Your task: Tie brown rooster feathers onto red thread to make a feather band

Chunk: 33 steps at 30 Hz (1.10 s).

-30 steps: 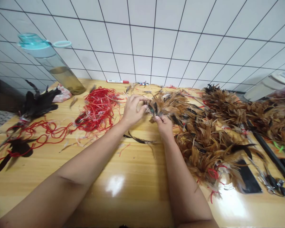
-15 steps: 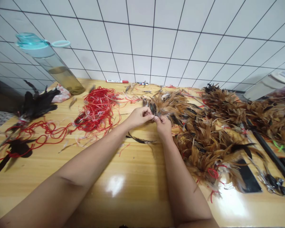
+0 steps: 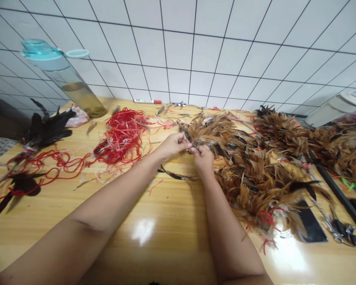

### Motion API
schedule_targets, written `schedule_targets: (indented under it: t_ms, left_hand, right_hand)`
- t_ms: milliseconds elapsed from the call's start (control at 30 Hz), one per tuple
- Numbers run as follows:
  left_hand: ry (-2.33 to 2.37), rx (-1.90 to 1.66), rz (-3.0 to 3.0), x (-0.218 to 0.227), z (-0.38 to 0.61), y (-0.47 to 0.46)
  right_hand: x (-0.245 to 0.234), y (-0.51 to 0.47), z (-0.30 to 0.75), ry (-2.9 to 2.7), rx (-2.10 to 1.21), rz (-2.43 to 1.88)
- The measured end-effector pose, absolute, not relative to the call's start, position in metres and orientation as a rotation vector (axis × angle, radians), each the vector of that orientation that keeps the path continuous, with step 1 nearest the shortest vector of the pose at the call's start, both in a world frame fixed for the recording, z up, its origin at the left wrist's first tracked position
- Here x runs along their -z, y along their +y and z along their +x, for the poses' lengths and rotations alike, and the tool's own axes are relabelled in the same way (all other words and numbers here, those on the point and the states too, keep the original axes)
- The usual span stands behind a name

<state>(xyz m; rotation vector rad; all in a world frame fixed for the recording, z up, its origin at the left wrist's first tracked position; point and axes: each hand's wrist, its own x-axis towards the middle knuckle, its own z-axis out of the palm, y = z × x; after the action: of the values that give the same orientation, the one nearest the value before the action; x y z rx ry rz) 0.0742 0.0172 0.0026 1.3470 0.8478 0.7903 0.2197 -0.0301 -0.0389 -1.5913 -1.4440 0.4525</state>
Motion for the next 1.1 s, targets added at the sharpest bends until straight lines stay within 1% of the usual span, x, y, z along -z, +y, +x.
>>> schedule_targets:
  t_ms: [200,533,667,900,1100]
  left_hand:
    - [0.896,-0.771,1.384,-0.008,0.072,0.015]
    - [0.872,-0.799,1.417,-0.001,0.073,0.018]
    - [0.816,-0.805,1.353,-0.001,0.073,0.018]
    - [0.680,-0.782,1.318,0.005,0.070,0.025]
    - [0.548,-0.667,1.334,0.008,0.065,0.028]
  right_hand:
    - [0.034,-0.032,0.218,-1.436,-0.403,-1.595]
    - [0.032,-0.033,0.215,-1.427,-0.399,-1.637]
    - [0.036,-0.031,0.217,-1.407,-0.442,-1.626]
    - [0.055,-0.027,0.227,-1.452,-0.545,-1.440]
    - [0.036,-0.035,0.224,-1.649,-0.643,-1.411]
